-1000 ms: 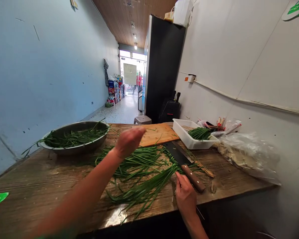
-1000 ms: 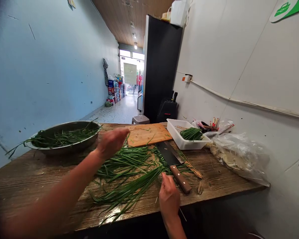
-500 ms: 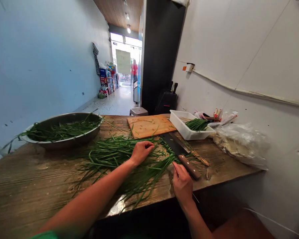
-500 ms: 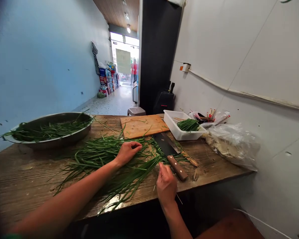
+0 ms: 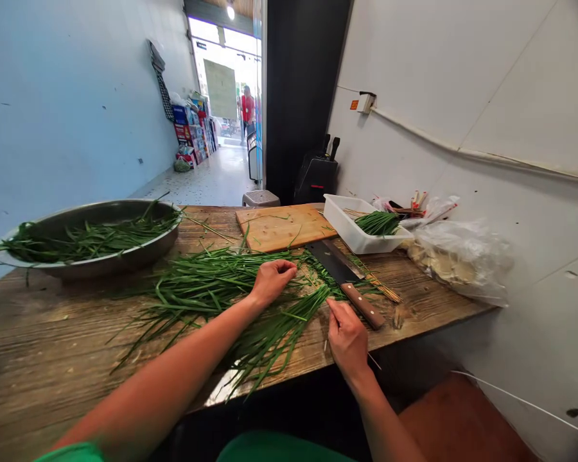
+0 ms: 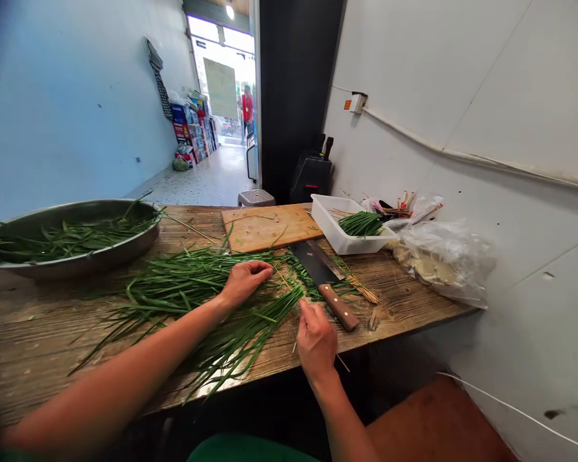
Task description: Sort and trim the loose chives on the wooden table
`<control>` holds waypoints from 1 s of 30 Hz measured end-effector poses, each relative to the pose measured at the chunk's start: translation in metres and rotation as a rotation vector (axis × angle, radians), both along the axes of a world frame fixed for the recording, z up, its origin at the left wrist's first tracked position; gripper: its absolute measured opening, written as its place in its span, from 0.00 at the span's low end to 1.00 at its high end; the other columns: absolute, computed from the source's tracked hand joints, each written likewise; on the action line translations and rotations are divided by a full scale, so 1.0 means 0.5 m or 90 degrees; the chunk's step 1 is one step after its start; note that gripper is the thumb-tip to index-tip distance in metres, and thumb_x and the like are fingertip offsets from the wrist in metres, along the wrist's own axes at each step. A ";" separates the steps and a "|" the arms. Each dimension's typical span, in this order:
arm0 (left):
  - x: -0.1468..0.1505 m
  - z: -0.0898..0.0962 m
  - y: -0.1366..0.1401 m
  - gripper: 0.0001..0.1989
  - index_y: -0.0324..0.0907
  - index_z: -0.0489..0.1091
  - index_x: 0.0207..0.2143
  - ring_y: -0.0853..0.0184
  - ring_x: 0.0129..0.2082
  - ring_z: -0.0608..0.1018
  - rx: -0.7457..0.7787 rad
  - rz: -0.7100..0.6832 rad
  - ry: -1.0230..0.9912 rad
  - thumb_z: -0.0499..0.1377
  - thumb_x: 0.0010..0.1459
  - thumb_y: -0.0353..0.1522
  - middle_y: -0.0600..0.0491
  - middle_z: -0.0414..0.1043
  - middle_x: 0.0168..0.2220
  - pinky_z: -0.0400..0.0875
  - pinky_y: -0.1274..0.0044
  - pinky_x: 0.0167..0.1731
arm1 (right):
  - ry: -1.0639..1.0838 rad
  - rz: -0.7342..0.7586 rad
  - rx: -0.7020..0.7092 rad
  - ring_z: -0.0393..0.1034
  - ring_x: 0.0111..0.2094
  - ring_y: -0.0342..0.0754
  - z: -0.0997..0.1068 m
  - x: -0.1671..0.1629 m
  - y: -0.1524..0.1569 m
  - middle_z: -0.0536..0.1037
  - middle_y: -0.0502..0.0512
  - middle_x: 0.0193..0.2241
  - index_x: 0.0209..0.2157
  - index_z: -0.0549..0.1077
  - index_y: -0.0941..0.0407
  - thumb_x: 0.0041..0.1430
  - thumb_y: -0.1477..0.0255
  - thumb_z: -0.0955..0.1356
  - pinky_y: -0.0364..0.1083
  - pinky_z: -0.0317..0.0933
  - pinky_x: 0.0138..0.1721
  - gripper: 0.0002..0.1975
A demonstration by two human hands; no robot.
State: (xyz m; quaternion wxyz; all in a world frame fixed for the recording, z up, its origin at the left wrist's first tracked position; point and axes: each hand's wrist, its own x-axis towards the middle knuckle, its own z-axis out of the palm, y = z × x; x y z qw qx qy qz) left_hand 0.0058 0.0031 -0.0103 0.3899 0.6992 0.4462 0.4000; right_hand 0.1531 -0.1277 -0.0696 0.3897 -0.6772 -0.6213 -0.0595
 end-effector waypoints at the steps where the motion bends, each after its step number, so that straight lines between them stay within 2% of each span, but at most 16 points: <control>1: 0.000 0.000 0.000 0.11 0.38 0.74 0.27 0.69 0.25 0.73 -0.001 0.006 0.001 0.57 0.43 0.35 0.54 0.74 0.25 0.64 0.79 0.27 | 0.001 0.002 -0.001 0.69 0.34 0.45 0.000 0.000 0.000 0.74 0.56 0.33 0.44 0.71 0.57 0.59 0.75 0.56 0.42 0.62 0.37 0.17; 11: -0.002 0.001 0.004 0.11 0.38 0.74 0.29 0.68 0.27 0.74 0.016 0.001 0.025 0.57 0.43 0.34 0.53 0.75 0.26 0.66 0.78 0.30 | -0.020 0.000 0.006 0.69 0.33 0.44 0.006 -0.002 -0.001 0.74 0.56 0.32 0.43 0.72 0.58 0.58 0.76 0.57 0.40 0.62 0.34 0.16; 20: -0.004 -0.008 0.010 0.12 0.38 0.75 0.30 0.68 0.29 0.75 0.032 -0.002 0.065 0.56 0.45 0.35 0.54 0.76 0.28 0.66 0.79 0.31 | -0.005 0.004 -0.006 0.69 0.34 0.44 0.002 -0.001 0.000 0.74 0.56 0.32 0.43 0.72 0.57 0.58 0.76 0.57 0.40 0.61 0.36 0.16; 30: -0.005 -0.001 0.007 0.12 0.39 0.75 0.31 0.68 0.29 0.75 0.035 0.014 0.075 0.56 0.46 0.34 0.54 0.76 0.29 0.67 0.79 0.32 | -0.016 0.006 0.006 0.69 0.33 0.44 0.000 -0.001 0.001 0.74 0.55 0.32 0.43 0.71 0.57 0.59 0.76 0.57 0.41 0.62 0.36 0.16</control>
